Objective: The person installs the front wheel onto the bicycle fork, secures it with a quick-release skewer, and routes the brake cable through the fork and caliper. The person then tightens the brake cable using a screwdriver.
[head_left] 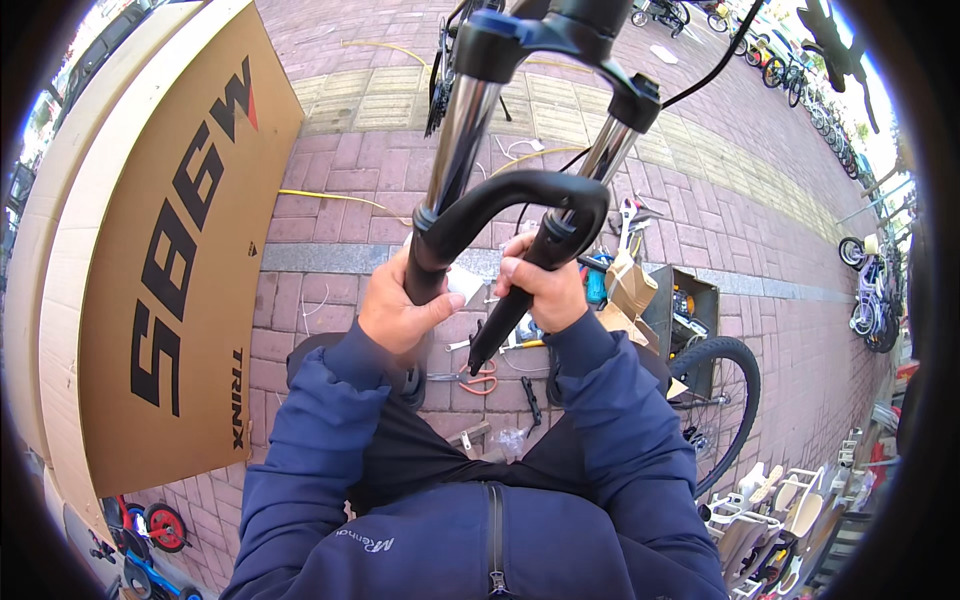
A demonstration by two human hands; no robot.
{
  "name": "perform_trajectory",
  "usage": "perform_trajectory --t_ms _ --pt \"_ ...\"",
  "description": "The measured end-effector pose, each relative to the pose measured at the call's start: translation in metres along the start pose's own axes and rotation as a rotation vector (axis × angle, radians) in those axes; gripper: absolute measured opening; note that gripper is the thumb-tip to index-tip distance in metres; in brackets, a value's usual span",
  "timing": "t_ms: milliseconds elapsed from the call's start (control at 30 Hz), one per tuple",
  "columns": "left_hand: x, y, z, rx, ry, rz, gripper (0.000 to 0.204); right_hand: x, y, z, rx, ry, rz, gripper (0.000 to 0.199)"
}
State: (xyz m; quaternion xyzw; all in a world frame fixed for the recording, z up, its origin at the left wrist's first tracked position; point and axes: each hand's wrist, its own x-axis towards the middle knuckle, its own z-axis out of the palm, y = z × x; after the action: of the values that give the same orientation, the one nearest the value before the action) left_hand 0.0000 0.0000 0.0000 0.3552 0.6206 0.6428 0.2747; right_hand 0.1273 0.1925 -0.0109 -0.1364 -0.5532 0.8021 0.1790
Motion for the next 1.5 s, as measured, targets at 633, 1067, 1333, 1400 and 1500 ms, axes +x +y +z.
perform_trajectory --t_ms 633,1067,1333,1400,1500 --pt "0.119 -0.061 -0.013 -0.217 0.137 -0.007 0.020 0.094 0.021 -0.028 -0.416 0.200 -0.013 0.018" --pt "0.151 -0.078 0.021 -0.122 0.085 -0.037 0.019 0.093 0.009 -0.076 -0.661 0.320 0.038 0.036" --pt "0.155 -0.083 0.013 -0.107 0.083 -0.034 0.021 -0.042 -0.042 -0.254 -1.349 0.389 0.036 0.042" --pt "0.155 -0.082 0.006 -0.083 0.085 -0.031 0.020 -0.124 -0.032 -0.306 -1.427 0.896 0.162 0.035" --pt "0.152 -0.083 -0.003 -0.092 0.108 -0.038 0.019 -0.244 0.020 -0.340 -1.329 1.147 0.865 0.030"
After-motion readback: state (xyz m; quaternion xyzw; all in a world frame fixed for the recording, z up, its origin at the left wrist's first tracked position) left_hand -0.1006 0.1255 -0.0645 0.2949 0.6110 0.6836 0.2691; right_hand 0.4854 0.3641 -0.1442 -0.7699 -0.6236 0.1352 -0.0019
